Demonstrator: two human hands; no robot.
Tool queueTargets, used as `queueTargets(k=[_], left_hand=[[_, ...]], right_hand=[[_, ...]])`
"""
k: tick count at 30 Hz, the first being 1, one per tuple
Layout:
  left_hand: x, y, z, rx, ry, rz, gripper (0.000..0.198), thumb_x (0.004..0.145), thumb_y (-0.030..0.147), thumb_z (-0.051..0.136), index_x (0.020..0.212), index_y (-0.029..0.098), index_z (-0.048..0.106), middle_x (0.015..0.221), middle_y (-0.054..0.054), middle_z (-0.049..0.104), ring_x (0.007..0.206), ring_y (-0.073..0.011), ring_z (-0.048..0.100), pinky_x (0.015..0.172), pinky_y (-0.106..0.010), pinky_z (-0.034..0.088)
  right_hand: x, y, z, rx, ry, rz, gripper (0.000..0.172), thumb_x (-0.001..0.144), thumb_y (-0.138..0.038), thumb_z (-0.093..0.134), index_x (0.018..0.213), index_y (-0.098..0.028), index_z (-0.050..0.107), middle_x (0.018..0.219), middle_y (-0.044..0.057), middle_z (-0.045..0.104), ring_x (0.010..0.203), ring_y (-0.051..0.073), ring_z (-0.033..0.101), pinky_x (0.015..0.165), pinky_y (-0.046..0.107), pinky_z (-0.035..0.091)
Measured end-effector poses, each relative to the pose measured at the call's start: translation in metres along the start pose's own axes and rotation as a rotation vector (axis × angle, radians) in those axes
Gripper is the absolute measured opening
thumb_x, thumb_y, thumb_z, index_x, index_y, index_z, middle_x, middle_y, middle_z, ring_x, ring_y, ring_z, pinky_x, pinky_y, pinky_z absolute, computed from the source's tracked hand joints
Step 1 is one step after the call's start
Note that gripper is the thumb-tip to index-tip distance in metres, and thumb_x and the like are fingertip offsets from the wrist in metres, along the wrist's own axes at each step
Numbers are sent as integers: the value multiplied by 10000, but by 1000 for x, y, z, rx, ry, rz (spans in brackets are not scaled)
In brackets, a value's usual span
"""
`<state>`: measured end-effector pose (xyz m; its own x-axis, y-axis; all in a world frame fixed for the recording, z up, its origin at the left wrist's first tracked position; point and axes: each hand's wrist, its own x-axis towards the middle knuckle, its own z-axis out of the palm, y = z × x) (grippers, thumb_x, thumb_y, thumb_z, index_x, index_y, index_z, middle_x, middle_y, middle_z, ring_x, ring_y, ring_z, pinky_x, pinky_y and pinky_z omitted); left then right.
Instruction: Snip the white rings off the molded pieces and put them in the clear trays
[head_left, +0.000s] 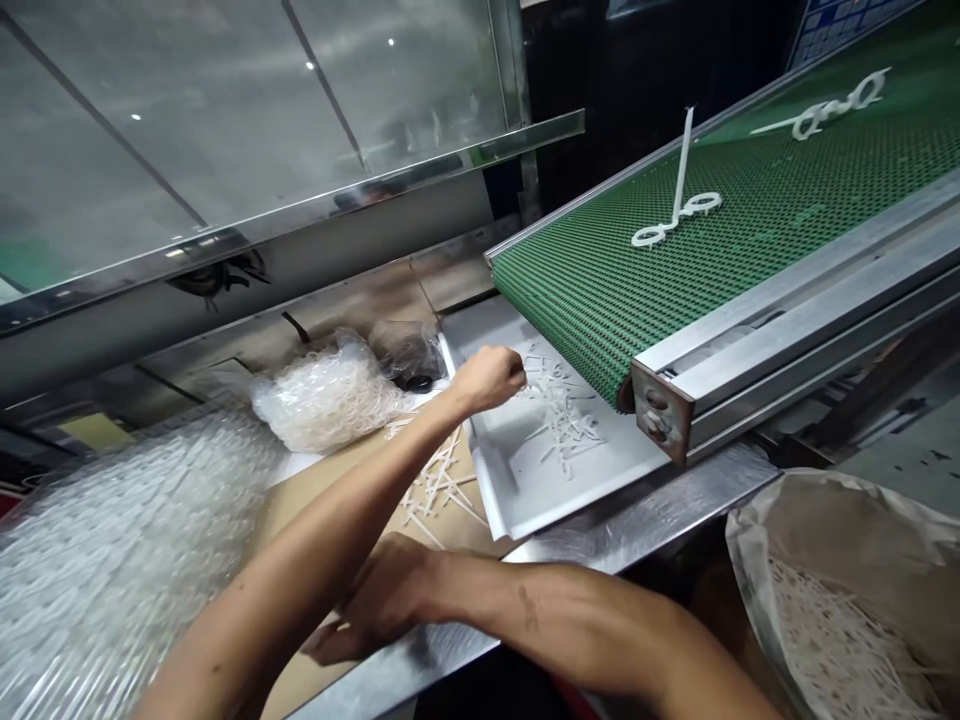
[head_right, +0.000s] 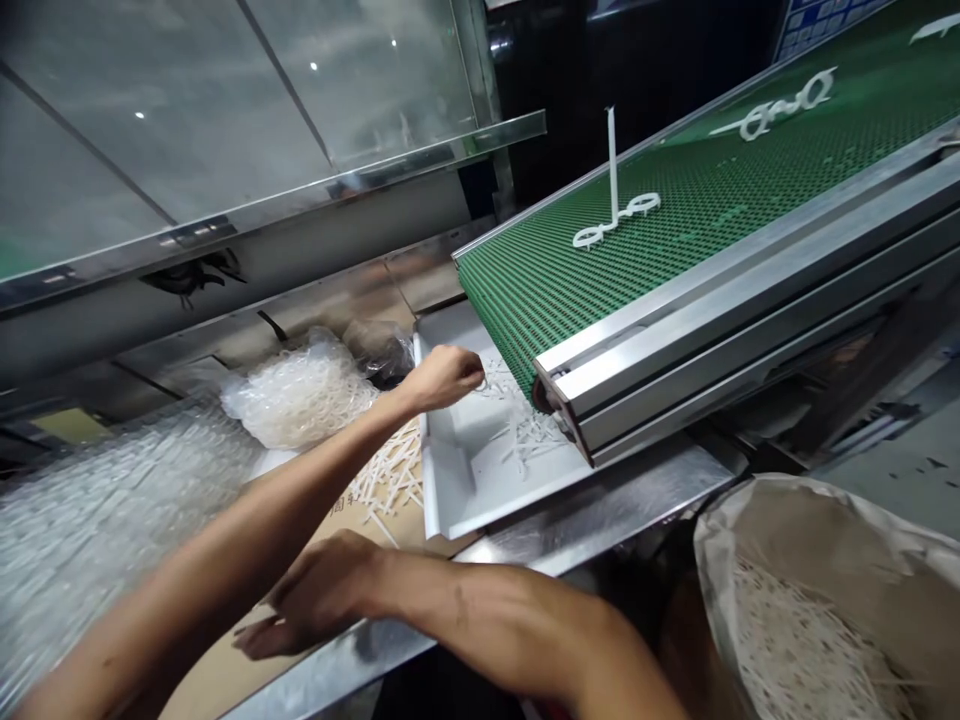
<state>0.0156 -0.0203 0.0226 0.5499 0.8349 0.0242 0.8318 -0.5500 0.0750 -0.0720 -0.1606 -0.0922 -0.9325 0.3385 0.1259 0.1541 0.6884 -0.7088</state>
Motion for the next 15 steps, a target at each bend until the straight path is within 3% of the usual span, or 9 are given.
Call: queueTargets(k=[2,5,7,9,12,15], left_hand=[[-6,-10,-15,-127,58,-16,278,885,223,447,888,145,715,838,-98,746,721,-177,720,700,-269,531],[-24,-31,-33,-516,162,-79,242,885,304,511,849,145,689,776,-68,732,584,-128,664,561,-229,473],[-45,-49,-42,-762,254,-138,221,851,338,585,807,143,681,699,-55,702,541,-122,619,517,-225,429],[-75,-70,-48,-870,342,-181,210,837,340,624,808,140,684,658,-43,678,544,-116,596,528,-221,418],[-135,-103,-42,-905,467,-272,214,839,349,647,828,138,679,671,-36,678,577,-113,592,568,-218,426],[-207,-133,-10,-791,546,-447,255,855,393,639,865,142,679,701,-35,689,636,-136,616,616,-233,457]], right_hand=[[-3,0,-1,-128,10,-58,463,876,-627,543,698,-209,630,956,50,781,1061,281,698,817,352,569],[-8,0,-1,-244,121,-78,558,902,-694,438,933,-186,666,1046,103,762,975,296,724,708,368,581],[-11,0,-2,-282,182,-60,561,909,-690,433,1021,-187,654,1052,95,756,926,286,735,683,360,578],[-12,1,-2,-333,208,-28,511,905,-664,473,1007,-196,652,1001,77,757,877,280,737,666,354,571],[-13,2,-3,-387,242,-16,407,906,-571,537,1001,-189,645,965,84,748,832,268,725,655,340,551],[-12,5,-2,-401,254,-48,341,923,-478,540,997,-159,637,949,118,735,798,261,704,667,337,525]])
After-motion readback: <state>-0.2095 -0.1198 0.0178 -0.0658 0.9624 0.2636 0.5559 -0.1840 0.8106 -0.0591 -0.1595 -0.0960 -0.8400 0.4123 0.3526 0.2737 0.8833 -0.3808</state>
